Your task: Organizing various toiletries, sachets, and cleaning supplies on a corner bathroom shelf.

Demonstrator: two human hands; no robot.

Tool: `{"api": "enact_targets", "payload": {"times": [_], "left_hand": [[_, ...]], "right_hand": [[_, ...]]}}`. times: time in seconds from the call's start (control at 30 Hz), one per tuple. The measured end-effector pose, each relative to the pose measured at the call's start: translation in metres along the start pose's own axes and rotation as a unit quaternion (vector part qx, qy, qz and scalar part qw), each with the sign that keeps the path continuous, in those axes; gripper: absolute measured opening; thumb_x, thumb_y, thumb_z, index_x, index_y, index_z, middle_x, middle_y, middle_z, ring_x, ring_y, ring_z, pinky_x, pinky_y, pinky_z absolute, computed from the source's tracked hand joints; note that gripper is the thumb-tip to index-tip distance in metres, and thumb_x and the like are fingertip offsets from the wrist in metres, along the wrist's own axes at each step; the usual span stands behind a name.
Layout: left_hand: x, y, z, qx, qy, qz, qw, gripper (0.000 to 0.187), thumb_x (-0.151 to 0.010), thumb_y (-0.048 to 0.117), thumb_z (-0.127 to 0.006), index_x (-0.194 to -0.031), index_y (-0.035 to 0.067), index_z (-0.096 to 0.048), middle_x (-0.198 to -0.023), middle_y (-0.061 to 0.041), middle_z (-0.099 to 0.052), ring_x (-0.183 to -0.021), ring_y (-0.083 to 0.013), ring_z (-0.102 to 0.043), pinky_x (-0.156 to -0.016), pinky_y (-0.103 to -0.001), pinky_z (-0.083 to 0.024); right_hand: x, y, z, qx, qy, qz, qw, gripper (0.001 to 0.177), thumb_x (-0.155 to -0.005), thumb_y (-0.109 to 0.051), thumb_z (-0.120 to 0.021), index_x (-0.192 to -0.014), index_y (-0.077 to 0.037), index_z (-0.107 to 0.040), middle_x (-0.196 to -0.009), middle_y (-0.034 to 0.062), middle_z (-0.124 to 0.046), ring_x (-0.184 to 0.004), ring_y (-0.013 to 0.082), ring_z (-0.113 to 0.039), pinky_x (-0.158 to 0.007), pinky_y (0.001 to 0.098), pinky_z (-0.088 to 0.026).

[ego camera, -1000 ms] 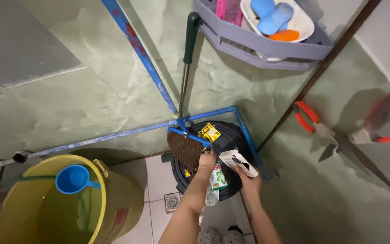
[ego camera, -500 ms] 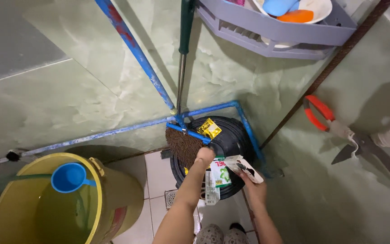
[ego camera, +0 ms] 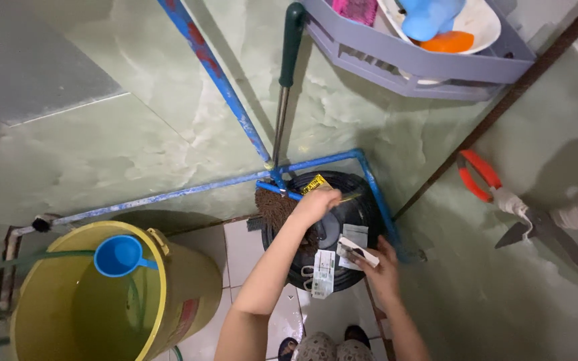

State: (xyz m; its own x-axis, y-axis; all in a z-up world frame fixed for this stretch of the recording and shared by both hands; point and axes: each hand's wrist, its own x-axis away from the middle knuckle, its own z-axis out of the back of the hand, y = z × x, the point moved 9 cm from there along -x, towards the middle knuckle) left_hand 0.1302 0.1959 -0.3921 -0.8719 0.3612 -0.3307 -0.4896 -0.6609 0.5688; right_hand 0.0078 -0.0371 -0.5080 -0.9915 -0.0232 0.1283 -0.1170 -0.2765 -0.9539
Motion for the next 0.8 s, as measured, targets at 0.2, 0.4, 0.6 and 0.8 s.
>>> {"api": "enact_targets", "payload": {"times": [0.2, 0.4, 0.6, 0.8], "left_hand": [[-0.025, 0.060, -0.011, 0.065, -0.167, -0.058, 0.982, 0.014, -0.079, 0.016, -0.075, -0.092, 0.010, -0.073, -0.094, -0.012, -0.071, -0.091, -0.0344, -0.070, -0.076, -0.045, -0.055], [-0.038, 0.051, -0.034, 0.338, -0.193, 0.039, 0.920, 0.019, -0.088, 0.021, -0.075, -0.102, 0.009, -0.073, -0.098, -0.010, -0.075, -0.094, -0.0313, -0.072, -0.085, -0.042, -0.056], [-0.013, -0.144, -0.105, -0.165, -0.021, 0.261, 0.951, 0.021, -0.089, 0.020, -0.068, -0.105, 0.009, -0.075, -0.106, -0.017, -0.071, -0.099, -0.0364, -0.069, -0.083, -0.048, -0.056], [0.014, -0.279, -0.168, -0.260, -0.142, 0.471, 0.831, 0.065, -0.091, 0.038, -0.059, -0.151, 0.024, -0.042, -0.133, -0.019, -0.059, -0.121, -0.0397, -0.058, -0.088, -0.056, -0.047]], "right_hand": [[-0.016, -0.048, -0.008, 0.005, -0.020, 0.093, 0.995, 0.032, -0.076, -0.013, -0.083, -0.105, 0.000, -0.078, -0.161, 0.0181, -0.021, -0.140, 0.0344, -0.036, -0.091, 0.0435, -0.056], [-0.027, 0.000, -0.003, 0.010, 0.017, 0.049, 0.999, 0.039, -0.083, -0.024, -0.083, -0.113, 0.000, -0.076, -0.116, 0.0131, -0.069, -0.100, 0.0249, -0.071, -0.083, 0.0365, -0.057], [-0.032, 0.019, 0.013, 0.040, 0.065, -0.083, 0.994, 0.045, -0.086, -0.027, -0.082, -0.122, -0.003, -0.074, -0.108, 0.0146, -0.069, -0.094, 0.0253, -0.071, -0.075, 0.0384, -0.058], [-0.043, 0.026, 0.016, -0.029, 0.099, 0.086, 0.991, 0.042, -0.083, -0.021, -0.082, -0.119, -0.001, -0.075, -0.117, 0.0118, -0.066, -0.105, 0.0237, -0.069, -0.083, 0.0354, -0.059]]}}
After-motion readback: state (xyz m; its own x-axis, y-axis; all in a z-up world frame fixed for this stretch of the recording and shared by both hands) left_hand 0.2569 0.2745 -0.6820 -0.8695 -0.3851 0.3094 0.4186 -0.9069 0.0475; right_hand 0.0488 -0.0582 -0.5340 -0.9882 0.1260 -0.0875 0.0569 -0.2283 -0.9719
